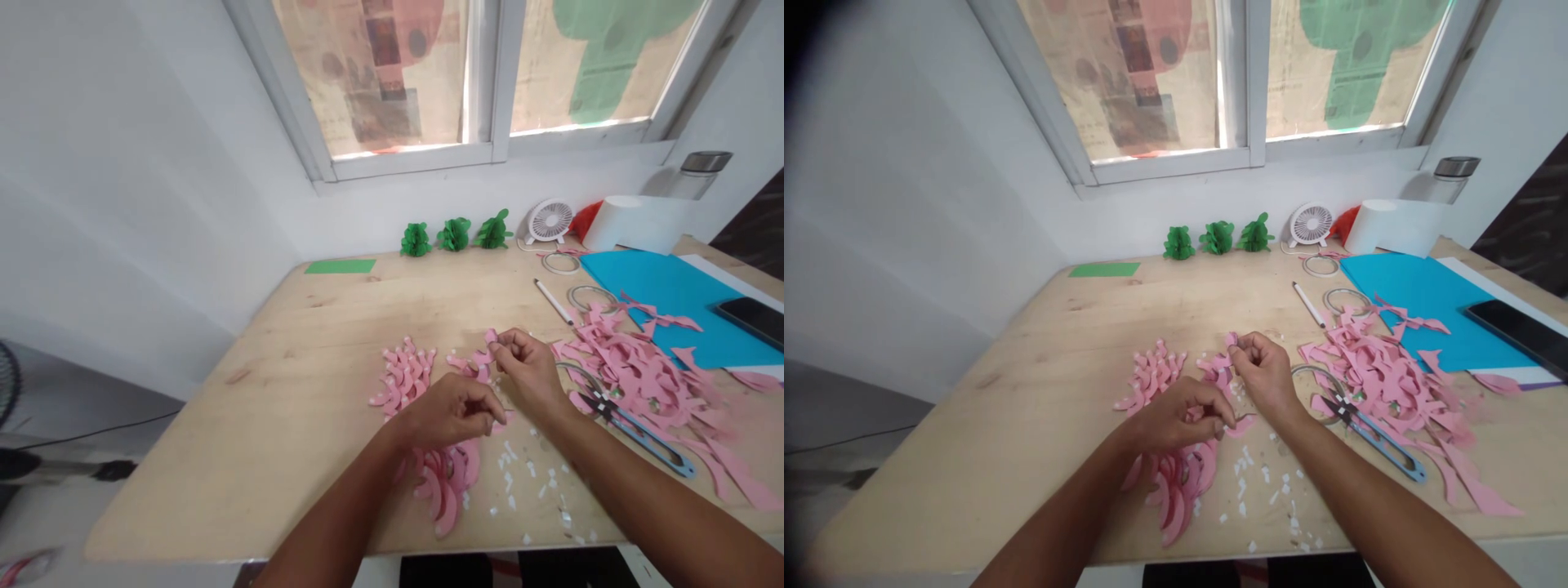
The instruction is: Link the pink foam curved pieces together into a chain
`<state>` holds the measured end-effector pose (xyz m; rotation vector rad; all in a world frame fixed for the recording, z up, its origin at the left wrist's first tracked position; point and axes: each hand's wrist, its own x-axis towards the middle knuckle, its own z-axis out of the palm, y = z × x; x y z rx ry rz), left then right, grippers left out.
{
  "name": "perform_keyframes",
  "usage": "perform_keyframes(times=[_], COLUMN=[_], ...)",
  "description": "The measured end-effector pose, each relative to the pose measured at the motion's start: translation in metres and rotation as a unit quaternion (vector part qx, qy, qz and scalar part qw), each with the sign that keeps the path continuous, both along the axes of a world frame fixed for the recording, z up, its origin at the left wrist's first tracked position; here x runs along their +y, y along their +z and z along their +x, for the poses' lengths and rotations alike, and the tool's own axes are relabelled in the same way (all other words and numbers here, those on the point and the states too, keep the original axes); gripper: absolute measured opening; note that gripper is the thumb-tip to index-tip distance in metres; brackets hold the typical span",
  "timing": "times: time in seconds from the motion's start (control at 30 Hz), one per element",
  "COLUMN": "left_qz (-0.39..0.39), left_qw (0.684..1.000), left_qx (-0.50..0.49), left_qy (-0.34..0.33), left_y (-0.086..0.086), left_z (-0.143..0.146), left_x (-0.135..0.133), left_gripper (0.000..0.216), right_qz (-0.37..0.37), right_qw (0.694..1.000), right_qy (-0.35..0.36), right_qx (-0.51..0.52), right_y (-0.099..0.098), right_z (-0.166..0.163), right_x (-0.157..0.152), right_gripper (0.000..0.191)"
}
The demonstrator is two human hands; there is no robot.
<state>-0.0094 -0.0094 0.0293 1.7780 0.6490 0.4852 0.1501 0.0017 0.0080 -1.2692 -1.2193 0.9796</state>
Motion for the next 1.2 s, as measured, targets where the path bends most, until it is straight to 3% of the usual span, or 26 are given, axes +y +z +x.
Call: perform_keyframes(times=[0.2, 0.37, 0.53, 0.7, 0.8, 0.9, 1.03, 1.2], left_qz=[-0.037, -0.065, -0.168, -0.165, -0.149, -0.115, -0.107, -0.172], left_qw=[0.999, 0.998, 0.97, 0.93, 0.921, 0.934, 0.948, 0.946], left_qx=[-0.002, -0.015, -0.16, -0.273, -0.246, -0.186, -0.149, -0.16], left_qy=[-0.039, -0.016, 0.077, 0.184, 0.261, 0.282, 0.261, 0.223], left_y=[0.001, 0.001, 0.007, 0.009, 0.005, 0.0, -0.003, 0.0], left_z=[0.001, -0.001, -0.017, -0.033, -0.031, -0.023, -0.014, -0.011], left_x=[0.001, 0.003, 0.006, 0.019, 0.025, 0.028, 0.025, 0.017], left_gripper=[0.017, 0.018, 0.02, 0.019, 0.017, 0.017, 0.021, 0.022], right_qz=[-0.007, -0.019, -0.016, -0.025, -0.048, -0.059, -0.055, -0.065], right_qw=[1.0, 0.999, 0.997, 0.993, 0.988, 0.983, 0.978, 0.975], right_qy=[0.012, 0.015, 0.033, 0.07, 0.109, 0.139, 0.175, 0.195], right_qx=[0.018, 0.037, 0.064, 0.089, 0.096, 0.102, 0.103, 0.08], right_y=[0.0, 0.0, 0.003, 0.002, 0.002, 0.001, 0.0, 0.001], right_z=[0.0, 0.0, 0.0, 0.0, -0.001, -0.002, -0.003, -0.005], right_x=[0.0, 0.0, 0.001, 0.002, 0.001, -0.001, -0.003, -0.005], right_gripper=[0.02, 0.022, 0.021, 0.02, 0.021, 0.022, 0.021, 0.024])
